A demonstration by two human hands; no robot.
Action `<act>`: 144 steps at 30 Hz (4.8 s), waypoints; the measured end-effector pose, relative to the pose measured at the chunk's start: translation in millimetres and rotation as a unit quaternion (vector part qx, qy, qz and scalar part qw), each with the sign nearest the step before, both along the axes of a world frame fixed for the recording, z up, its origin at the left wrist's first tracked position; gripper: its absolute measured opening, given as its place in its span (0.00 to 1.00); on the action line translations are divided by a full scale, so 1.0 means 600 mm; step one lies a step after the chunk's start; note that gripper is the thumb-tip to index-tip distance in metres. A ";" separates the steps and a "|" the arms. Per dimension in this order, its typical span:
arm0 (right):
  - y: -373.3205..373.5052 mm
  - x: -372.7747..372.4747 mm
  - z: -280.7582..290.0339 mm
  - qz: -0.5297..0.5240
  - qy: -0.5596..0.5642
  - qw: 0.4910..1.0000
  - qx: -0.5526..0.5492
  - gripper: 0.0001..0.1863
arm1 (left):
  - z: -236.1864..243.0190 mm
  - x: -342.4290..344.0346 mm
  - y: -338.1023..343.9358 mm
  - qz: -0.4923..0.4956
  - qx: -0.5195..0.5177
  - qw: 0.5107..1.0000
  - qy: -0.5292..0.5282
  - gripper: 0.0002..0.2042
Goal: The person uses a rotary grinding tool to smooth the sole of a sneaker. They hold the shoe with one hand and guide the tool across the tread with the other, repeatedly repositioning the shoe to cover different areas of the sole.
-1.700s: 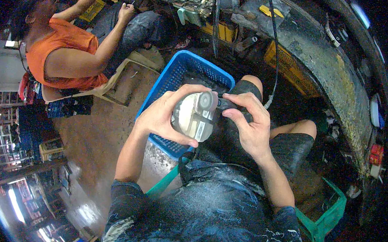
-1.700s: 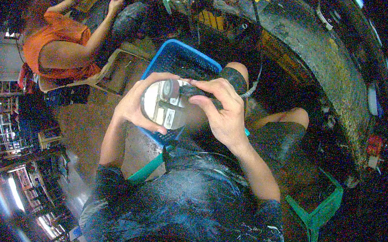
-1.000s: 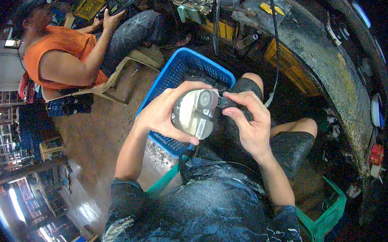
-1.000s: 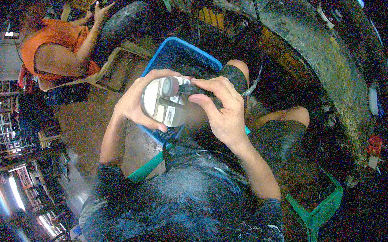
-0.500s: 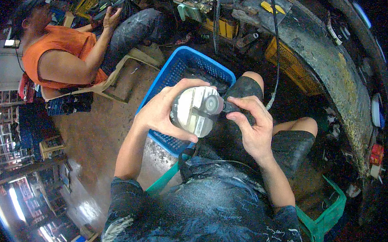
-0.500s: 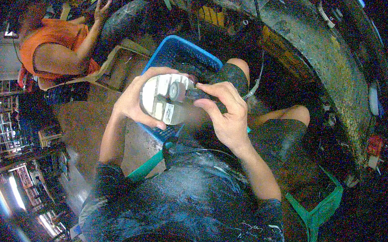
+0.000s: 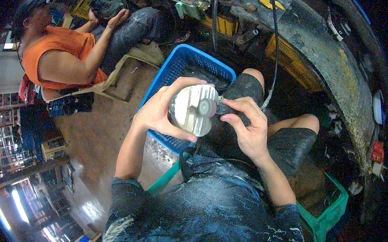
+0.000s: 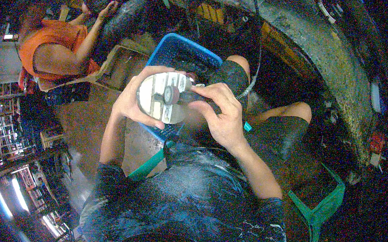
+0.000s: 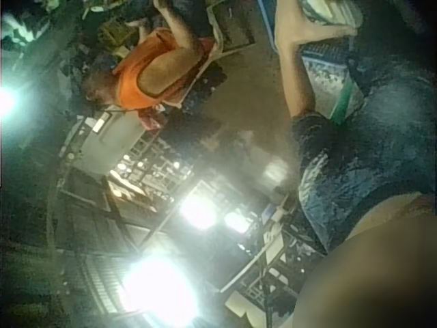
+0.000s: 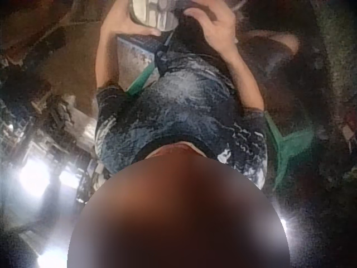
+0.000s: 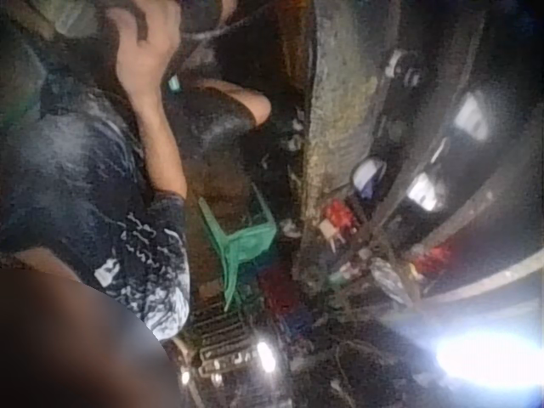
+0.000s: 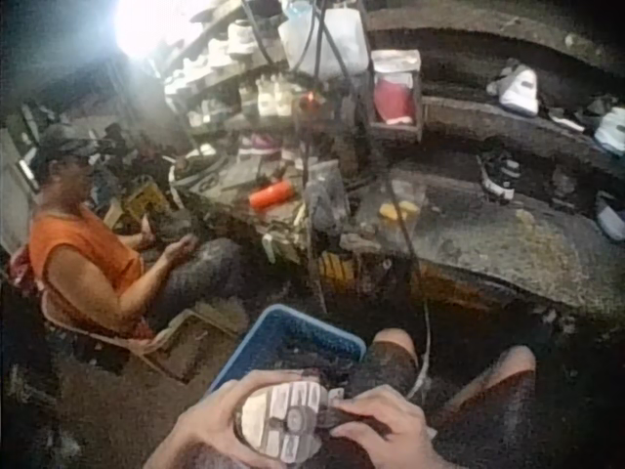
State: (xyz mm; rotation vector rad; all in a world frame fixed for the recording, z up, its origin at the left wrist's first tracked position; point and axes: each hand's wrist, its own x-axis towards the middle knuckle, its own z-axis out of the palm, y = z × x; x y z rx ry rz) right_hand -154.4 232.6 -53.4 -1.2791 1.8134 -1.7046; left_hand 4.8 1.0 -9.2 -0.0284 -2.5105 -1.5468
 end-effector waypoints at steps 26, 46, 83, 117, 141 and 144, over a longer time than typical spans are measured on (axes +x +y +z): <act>-0.007 0.006 0.007 -0.001 -0.009 1.000 -0.014 0.17 | -0.003 -0.002 -0.001 0.000 -0.004 1.000 -0.001 0.59; -0.009 0.007 0.006 0.000 -0.004 1.000 -0.004 0.16 | 0.007 -0.002 -0.002 -0.004 -0.029 1.000 -0.009 0.59; -0.009 0.008 0.009 0.004 -0.011 1.000 -0.010 0.16 | -0.002 -0.002 -0.004 0.004 -0.031 0.999 -0.017 0.63; -0.028 -0.005 0.022 -0.011 -0.023 0.999 -0.020 0.16 | 0.015 -0.009 0.004 0.001 -0.050 0.999 -0.001 0.58; -0.025 -0.008 0.024 0.002 -0.013 1.000 -0.012 0.16 | 0.010 -0.008 0.000 0.002 -0.050 0.999 -0.005 0.59; -0.021 -0.005 0.022 0.004 -0.009 1.000 -0.017 0.16 | 0.009 -0.009 0.000 -0.002 -0.034 0.999 -0.007 0.59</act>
